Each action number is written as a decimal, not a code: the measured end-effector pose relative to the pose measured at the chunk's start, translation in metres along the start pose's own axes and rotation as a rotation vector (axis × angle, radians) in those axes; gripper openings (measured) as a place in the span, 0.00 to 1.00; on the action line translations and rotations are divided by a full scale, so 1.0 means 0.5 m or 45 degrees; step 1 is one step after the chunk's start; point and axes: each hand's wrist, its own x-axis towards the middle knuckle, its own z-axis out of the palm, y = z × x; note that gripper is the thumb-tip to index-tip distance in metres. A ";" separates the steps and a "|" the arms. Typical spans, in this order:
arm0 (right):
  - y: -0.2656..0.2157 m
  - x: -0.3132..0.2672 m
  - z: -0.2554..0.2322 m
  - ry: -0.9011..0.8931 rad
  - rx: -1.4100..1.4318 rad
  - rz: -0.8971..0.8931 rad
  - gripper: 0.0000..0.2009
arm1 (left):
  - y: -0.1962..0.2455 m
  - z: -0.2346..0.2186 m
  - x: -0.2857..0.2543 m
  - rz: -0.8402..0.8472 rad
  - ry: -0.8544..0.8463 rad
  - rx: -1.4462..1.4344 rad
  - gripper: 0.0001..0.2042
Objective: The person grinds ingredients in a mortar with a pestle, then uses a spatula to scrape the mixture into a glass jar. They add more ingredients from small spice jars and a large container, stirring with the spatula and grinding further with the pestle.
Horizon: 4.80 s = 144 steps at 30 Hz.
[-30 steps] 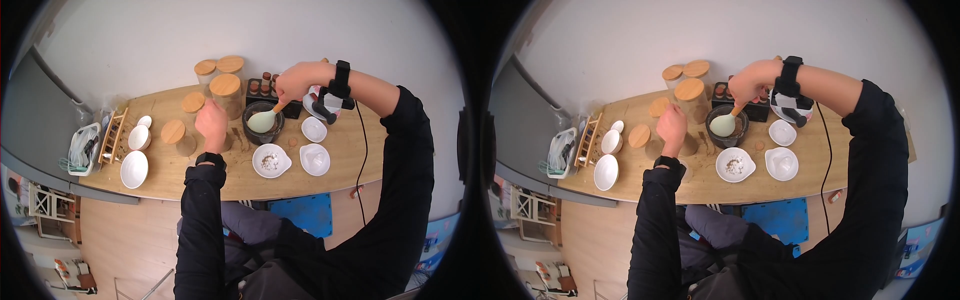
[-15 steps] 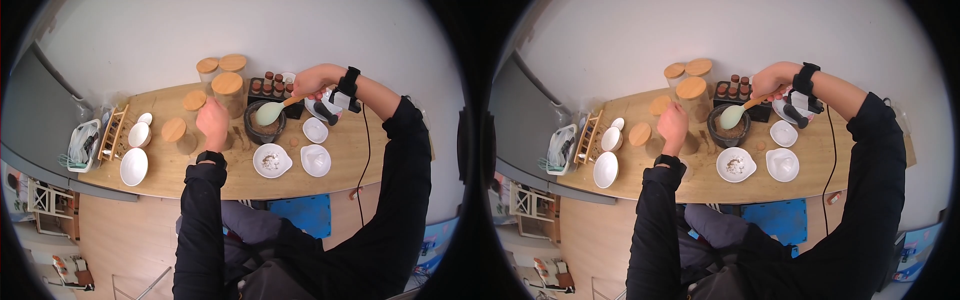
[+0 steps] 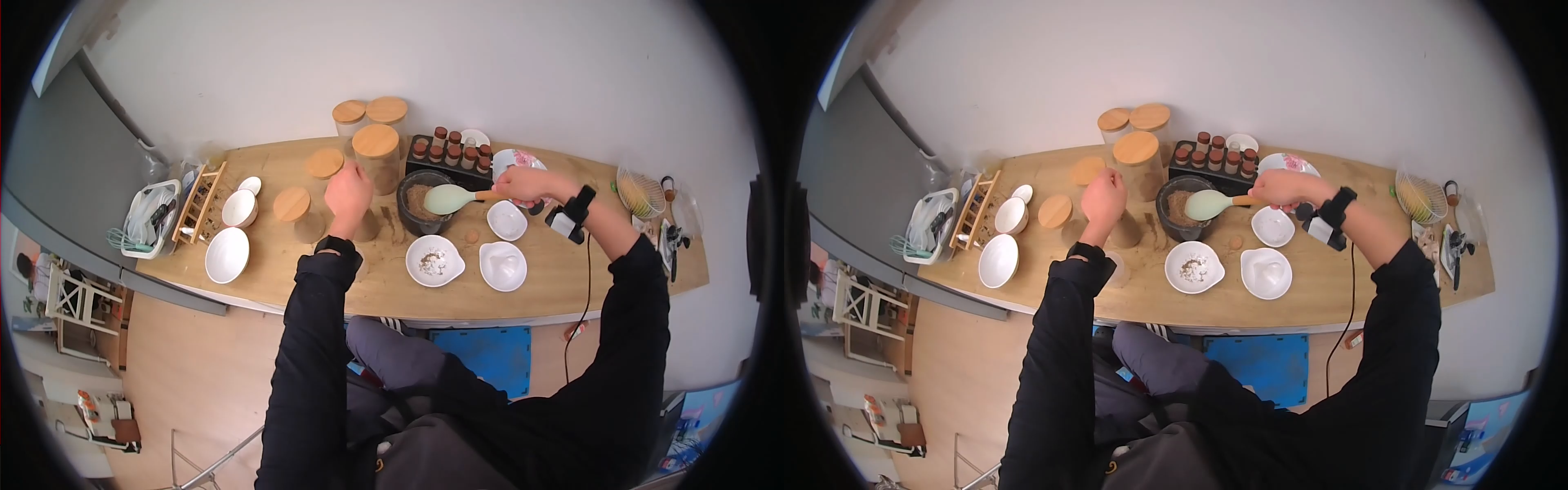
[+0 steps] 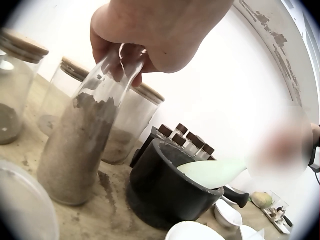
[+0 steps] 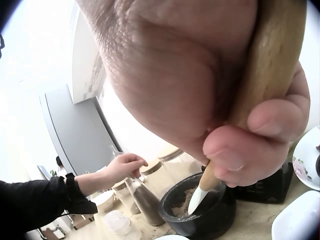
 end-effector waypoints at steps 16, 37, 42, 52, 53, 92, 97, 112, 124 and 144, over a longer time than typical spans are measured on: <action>0.023 -0.086 0.065 0.852 -0.365 -0.411 0.11 | -0.070 -0.009 -0.029 -0.344 -0.249 -0.672 0.27; 0.011 -0.070 0.074 1.319 -1.203 -0.517 0.08 | 0.030 0.041 -0.059 0.073 -0.531 -0.192 0.07; 0.019 -0.057 0.081 1.373 -1.203 -0.534 0.08 | 0.056 0.041 -0.071 0.104 -0.587 -0.027 0.10; 0.021 -0.026 0.119 1.250 -0.841 -0.551 0.07 | 0.072 0.050 -0.087 0.084 -0.615 0.046 0.08; 0.020 -0.027 0.123 1.209 -0.756 -0.541 0.07 | 0.071 0.049 -0.089 0.103 -0.616 0.063 0.09; 0.014 -0.031 0.251 0.953 1.752 -0.243 0.15 | 0.053 0.098 -0.083 0.053 -0.549 0.133 0.09; 0.003 -0.024 0.275 1.095 1.774 -0.242 0.13 | 0.062 0.086 -0.077 0.034 -0.613 0.150 0.08; -0.034 -0.044 0.291 1.149 1.756 -0.190 0.10 | 0.066 0.079 -0.079 0.024 -0.649 0.176 0.07; -0.038 -0.061 0.306 1.206 1.806 -0.289 0.10 | 0.063 0.084 -0.080 0.009 -0.607 0.189 0.10; -0.024 -0.051 0.351 1.126 1.928 -0.360 0.10 | 0.064 0.090 -0.081 -0.001 -0.570 0.214 0.09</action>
